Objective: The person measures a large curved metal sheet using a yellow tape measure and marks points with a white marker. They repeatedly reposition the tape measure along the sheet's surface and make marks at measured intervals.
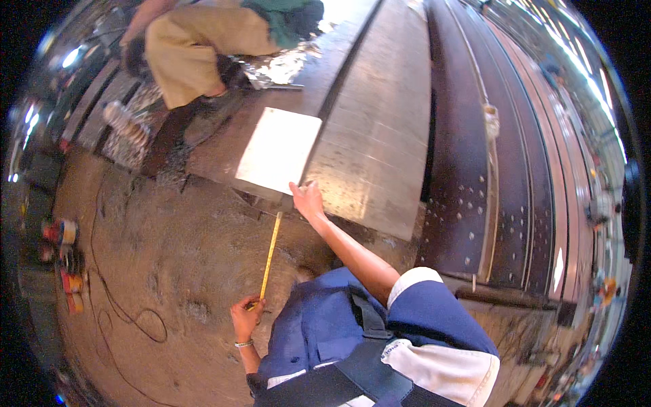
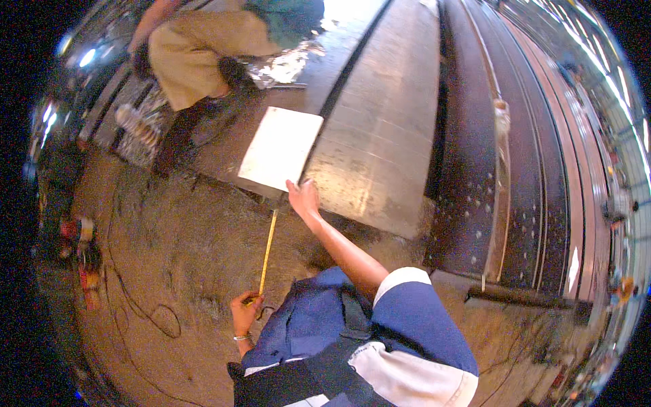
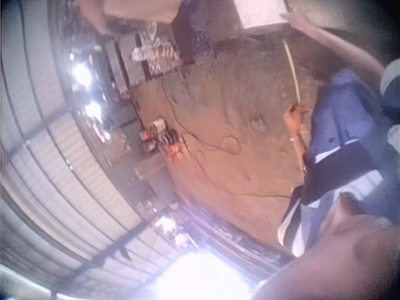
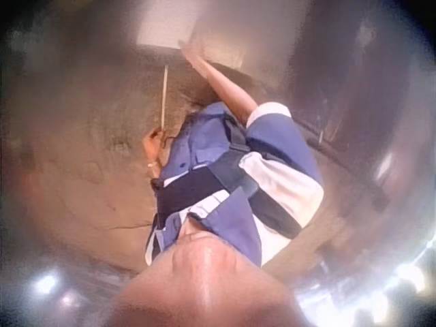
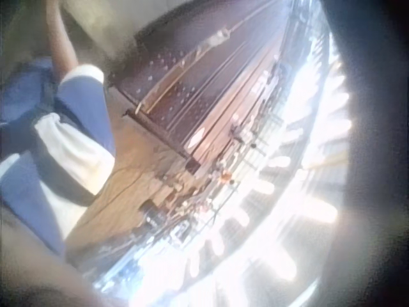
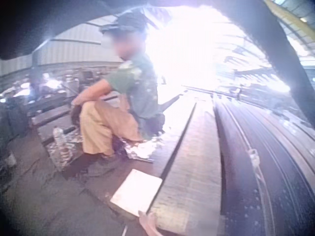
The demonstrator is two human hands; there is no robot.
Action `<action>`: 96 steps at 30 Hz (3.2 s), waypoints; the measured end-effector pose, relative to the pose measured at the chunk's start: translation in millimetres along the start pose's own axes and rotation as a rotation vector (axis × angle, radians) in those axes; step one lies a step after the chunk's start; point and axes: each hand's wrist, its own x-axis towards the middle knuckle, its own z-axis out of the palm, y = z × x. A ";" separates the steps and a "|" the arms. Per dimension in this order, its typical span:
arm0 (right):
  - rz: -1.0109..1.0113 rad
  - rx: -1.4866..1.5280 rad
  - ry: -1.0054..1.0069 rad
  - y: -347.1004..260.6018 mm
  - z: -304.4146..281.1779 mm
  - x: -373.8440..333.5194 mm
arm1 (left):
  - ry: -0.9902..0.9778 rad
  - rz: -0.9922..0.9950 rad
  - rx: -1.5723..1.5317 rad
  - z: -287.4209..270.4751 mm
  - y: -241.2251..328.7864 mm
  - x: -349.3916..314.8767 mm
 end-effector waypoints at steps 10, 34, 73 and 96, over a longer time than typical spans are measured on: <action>0.158 0.289 -0.414 74.5 -236.9 -61.5 | -0.411 0.592 0.504 24.3 142.3 125.9; 0.540 0.554 0.321 215.4 -292.9 -31.5 | -0.665 0.741 0.787 91.9 280.8 287.9; 0.626 0.245 0.645 183.2 -260.0 -55.8 | -0.785 0.923 0.775 90.4 258.6 354.1; 0.558 -0.116 0.652 185.0 -257.7 -50.8 | -0.801 0.912 0.826 98.5 247.3 346.6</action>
